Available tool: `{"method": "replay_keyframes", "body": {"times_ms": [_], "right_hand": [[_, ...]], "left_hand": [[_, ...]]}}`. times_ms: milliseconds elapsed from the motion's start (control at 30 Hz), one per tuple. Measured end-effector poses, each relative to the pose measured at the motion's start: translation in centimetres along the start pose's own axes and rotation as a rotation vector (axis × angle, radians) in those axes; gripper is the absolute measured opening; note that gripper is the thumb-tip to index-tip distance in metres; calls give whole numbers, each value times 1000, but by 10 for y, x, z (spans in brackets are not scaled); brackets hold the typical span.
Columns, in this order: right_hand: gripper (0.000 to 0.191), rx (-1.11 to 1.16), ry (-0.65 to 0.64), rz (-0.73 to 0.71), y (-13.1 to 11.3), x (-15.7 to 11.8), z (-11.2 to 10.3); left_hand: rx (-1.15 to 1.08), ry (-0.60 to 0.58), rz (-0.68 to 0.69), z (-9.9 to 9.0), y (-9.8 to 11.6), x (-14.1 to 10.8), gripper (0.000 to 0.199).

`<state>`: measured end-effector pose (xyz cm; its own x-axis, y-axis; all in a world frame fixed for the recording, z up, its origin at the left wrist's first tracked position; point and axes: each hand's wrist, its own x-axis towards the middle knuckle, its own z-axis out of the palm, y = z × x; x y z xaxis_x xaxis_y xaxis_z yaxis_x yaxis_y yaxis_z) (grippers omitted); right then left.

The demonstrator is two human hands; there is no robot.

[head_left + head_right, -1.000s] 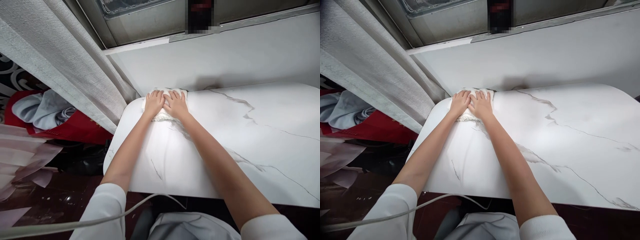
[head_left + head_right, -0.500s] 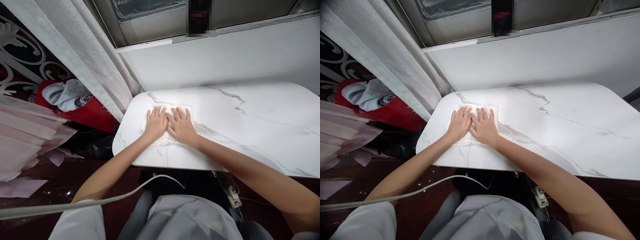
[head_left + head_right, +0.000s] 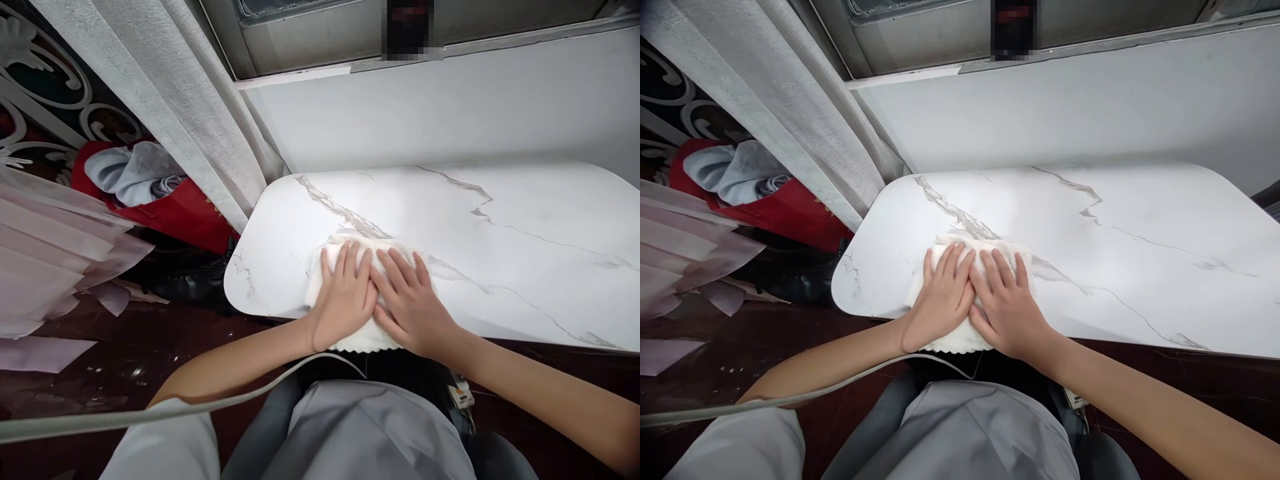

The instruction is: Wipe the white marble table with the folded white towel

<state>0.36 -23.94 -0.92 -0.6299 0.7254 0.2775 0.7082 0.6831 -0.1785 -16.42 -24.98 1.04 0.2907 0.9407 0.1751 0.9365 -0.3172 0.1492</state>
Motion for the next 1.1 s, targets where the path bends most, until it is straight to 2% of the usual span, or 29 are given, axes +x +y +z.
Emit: {"method": "replay_keyframes", "body": {"times_ms": [133,233,400,567,667,867,1100], "right_hand": [[63,28,-18,25,24,-7,-7],[63,27,-53,40,43,5,-8],[67,8,-111,91,73,55,-1],[62,88,-127,344,96,120,9],[59,110,-92,416,109,150,14],[56,125,33,439,144,186,29],[55,80,81,445,180,209,30]], "left_hand": [[-43,-22,40,6,13,16,54],[-69,-38,26,11,13,37,54],[-85,10,-31,18,-10,89,50],[-169,62,-12,24,-45,152,43],[-179,99,-66,29,-58,182,41],[-142,144,-157,38,-66,228,40],[-77,125,-148,46,-65,274,42]]}}
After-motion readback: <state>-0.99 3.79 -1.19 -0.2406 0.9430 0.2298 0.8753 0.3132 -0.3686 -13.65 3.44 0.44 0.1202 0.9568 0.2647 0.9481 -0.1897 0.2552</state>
